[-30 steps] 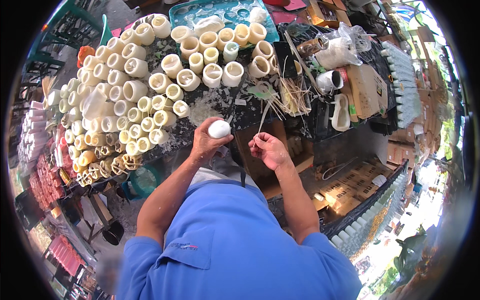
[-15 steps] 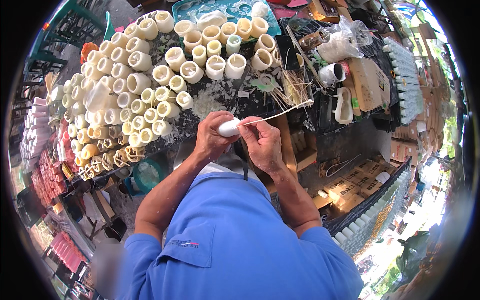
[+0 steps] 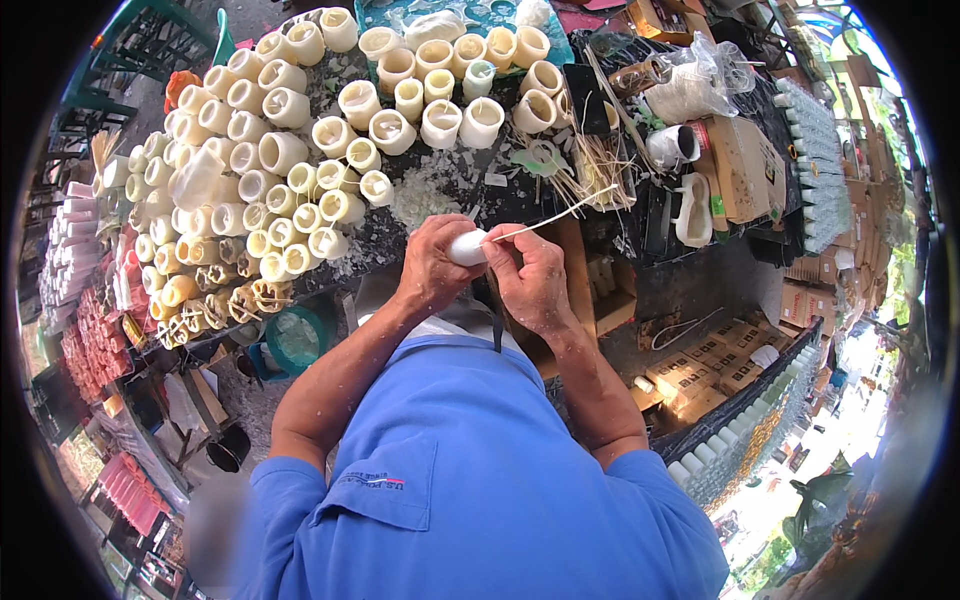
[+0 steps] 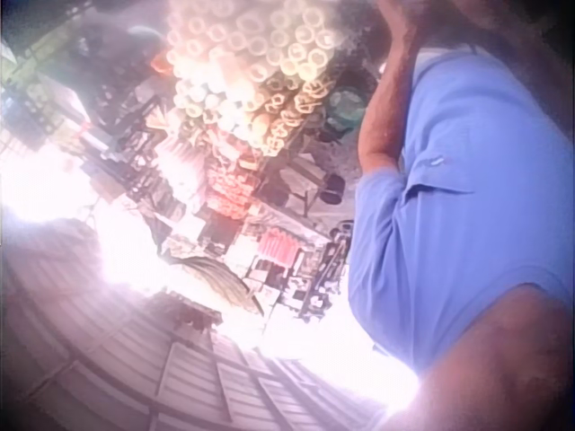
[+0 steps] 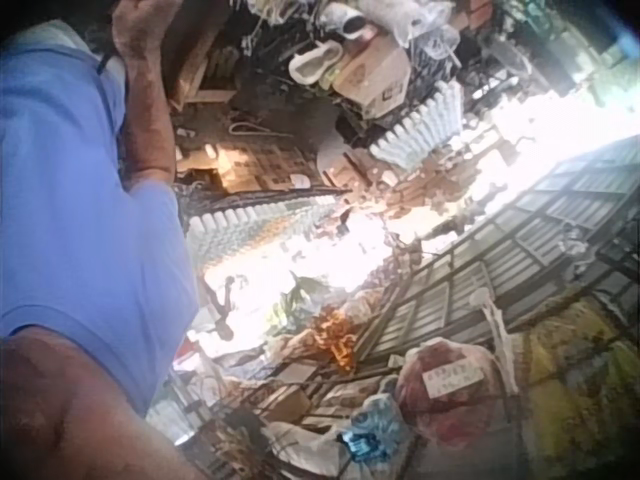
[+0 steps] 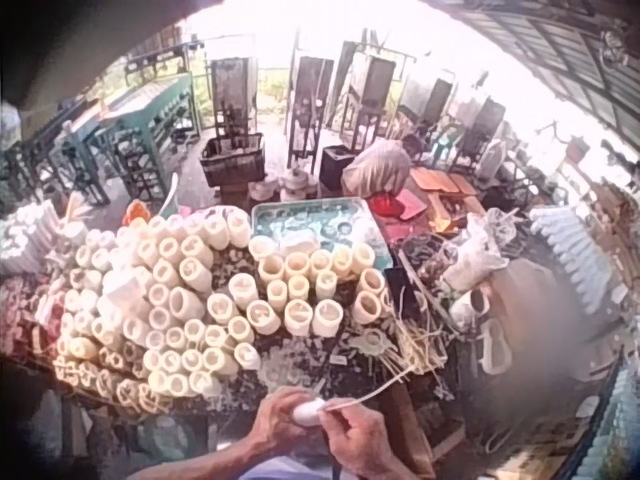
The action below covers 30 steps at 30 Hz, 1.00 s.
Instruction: The person inserts wicks into cylindrical white candle bodies and places them on a workbench. The person handles wicks and candle bodies one at a time, repeating the insertion and placement steps throughout the clip.
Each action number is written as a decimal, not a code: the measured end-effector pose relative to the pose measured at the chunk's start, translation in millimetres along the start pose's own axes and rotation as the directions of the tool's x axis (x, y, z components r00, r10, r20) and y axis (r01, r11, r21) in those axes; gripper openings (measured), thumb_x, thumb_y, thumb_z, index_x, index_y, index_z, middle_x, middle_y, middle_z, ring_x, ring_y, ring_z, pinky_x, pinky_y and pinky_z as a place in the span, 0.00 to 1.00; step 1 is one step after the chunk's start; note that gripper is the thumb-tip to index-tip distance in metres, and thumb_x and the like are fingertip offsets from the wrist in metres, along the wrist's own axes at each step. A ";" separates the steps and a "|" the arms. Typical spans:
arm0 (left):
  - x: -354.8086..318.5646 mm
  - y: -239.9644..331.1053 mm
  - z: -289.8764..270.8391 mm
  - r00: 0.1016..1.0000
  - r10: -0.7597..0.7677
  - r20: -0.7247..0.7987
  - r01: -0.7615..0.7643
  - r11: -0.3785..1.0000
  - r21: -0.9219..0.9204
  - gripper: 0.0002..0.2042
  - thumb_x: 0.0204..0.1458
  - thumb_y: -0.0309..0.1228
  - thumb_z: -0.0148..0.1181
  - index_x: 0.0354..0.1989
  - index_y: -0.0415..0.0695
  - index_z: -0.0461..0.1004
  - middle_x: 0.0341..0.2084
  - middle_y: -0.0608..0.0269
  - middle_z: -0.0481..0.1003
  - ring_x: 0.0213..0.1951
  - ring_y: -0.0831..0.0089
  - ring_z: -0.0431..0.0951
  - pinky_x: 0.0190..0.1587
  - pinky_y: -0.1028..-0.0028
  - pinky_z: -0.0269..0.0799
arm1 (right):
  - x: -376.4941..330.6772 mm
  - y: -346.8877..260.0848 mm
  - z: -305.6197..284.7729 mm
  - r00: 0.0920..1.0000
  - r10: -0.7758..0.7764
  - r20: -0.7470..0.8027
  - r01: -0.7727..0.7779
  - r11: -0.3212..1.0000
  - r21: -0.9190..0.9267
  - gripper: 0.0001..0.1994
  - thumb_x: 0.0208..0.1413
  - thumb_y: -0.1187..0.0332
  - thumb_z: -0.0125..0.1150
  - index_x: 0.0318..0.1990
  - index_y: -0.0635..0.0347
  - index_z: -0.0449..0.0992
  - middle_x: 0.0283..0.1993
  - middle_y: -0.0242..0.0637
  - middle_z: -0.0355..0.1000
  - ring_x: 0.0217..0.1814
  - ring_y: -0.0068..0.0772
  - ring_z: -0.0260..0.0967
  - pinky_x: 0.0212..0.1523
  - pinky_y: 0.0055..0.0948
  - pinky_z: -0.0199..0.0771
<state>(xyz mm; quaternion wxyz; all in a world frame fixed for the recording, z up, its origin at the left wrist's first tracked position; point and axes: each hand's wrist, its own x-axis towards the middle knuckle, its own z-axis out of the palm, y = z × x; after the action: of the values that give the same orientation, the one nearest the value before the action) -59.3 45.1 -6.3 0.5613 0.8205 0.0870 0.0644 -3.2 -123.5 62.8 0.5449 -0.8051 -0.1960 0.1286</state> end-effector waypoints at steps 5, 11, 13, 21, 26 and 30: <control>-0.3 0.0 3.3 1.000 0.007 -0.008 -0.007 0.998 0.062 0.24 0.42 0.37 0.82 0.48 0.44 0.84 0.51 0.54 0.83 0.55 0.52 0.81 0.61 0.54 0.72 | 7.6 8.5 2.3 0.963 -0.267 0.027 0.267 0.941 -0.207 0.04 0.67 0.75 0.67 0.44 0.65 0.80 0.40 0.44 0.79 0.38 0.43 0.77 0.41 0.37 0.78; 7.1 5.5 3.2 0.997 0.071 0.003 -0.070 0.978 0.195 0.24 0.46 0.38 0.79 0.51 0.44 0.81 0.52 0.52 0.80 0.58 0.49 0.78 0.63 0.52 0.69 | 13.7 12.5 7.4 0.942 -0.331 0.061 0.334 0.892 -0.306 0.03 0.65 0.77 0.67 0.42 0.66 0.78 0.43 0.47 0.77 0.40 0.52 0.76 0.44 0.41 0.79; 9.6 8.1 2.1 0.999 0.051 0.008 -0.051 0.978 0.200 0.24 0.46 0.37 0.79 0.51 0.43 0.80 0.52 0.51 0.80 0.59 0.48 0.77 0.62 0.52 0.71 | 14.1 11.8 7.0 0.956 -0.292 0.020 0.288 0.923 -0.255 0.03 0.66 0.76 0.66 0.41 0.65 0.77 0.42 0.47 0.76 0.41 0.53 0.75 0.45 0.43 0.78; 12.9 15.8 5.5 0.988 0.132 -0.083 -0.120 0.983 0.137 0.24 0.46 0.35 0.79 0.50 0.41 0.79 0.48 0.47 0.80 0.53 0.45 0.80 0.57 0.53 0.77 | 12.3 5.4 -0.9 0.960 -0.278 0.003 0.270 0.928 -0.257 0.04 0.68 0.75 0.62 0.41 0.65 0.73 0.40 0.49 0.74 0.42 0.57 0.73 0.46 0.49 0.75; 12.5 21.9 3.4 1.000 0.017 -0.018 -0.014 0.989 0.148 0.19 0.48 0.36 0.77 0.43 0.40 0.77 0.37 0.48 0.80 0.45 0.44 0.79 0.49 0.49 0.76 | 12.0 4.4 0.8 0.928 -0.374 0.002 0.340 0.843 -0.417 0.03 0.67 0.77 0.61 0.43 0.65 0.73 0.41 0.49 0.75 0.42 0.56 0.74 0.43 0.49 0.76; 12.9 29.5 4.8 0.999 -0.039 -0.017 0.042 0.977 0.209 0.18 0.49 0.37 0.77 0.38 0.40 0.75 0.35 0.47 0.80 0.43 0.45 0.78 0.46 0.47 0.75 | 10.0 6.4 1.7 0.931 -0.365 0.013 0.329 0.822 -0.465 0.03 0.67 0.77 0.61 0.43 0.65 0.72 0.41 0.51 0.74 0.42 0.59 0.74 0.43 0.51 0.76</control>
<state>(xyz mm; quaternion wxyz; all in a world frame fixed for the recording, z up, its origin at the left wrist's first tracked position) -43.7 33.0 19.5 0.4723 0.8727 0.1138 0.0487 6.1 -119.6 56.3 0.3602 -0.8658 -0.3431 -0.0537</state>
